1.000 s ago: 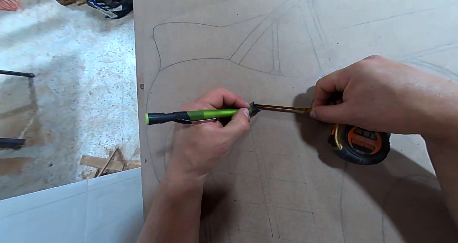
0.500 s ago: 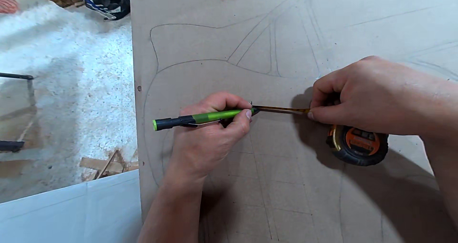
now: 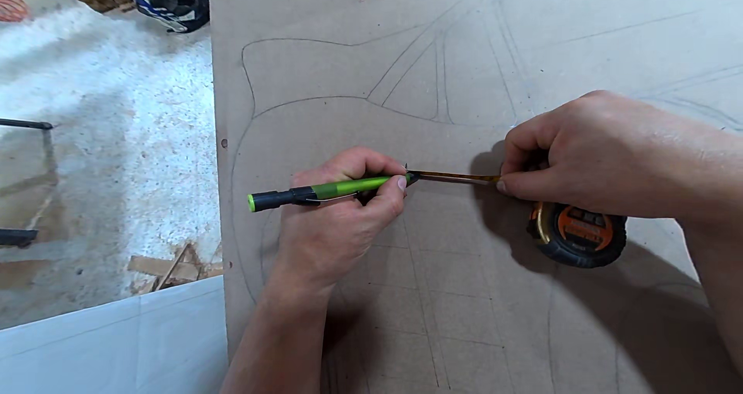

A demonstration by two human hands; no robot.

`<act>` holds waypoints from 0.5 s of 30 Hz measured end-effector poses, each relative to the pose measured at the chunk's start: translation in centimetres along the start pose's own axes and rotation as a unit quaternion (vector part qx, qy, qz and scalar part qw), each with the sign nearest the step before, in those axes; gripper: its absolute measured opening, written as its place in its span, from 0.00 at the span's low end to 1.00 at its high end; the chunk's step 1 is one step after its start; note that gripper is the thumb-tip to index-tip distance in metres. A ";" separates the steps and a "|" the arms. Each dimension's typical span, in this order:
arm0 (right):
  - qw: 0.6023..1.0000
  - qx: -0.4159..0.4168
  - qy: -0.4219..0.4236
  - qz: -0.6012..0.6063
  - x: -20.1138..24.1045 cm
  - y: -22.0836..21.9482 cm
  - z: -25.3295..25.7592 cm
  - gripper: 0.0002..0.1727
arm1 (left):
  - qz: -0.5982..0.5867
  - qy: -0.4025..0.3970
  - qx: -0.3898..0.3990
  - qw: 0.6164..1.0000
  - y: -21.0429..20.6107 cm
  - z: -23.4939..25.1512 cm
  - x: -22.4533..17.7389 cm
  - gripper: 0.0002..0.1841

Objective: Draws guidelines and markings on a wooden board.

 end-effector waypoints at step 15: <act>1.000 0.001 -0.002 0.002 0.1 0.0 -0.1 0.13 | -0.005 0.002 -0.001 1.000 0.0 -0.1 0.0 0.04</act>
Point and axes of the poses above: each hand's wrist, its own z-axis towards the middle knuckle, its own y-axis out of the back of the hand, x = y × z, the point moved 9 cm from there along z, towards the middle knuckle, and after that the axes turned 11 degrees about -y, right-handed, at the moved point
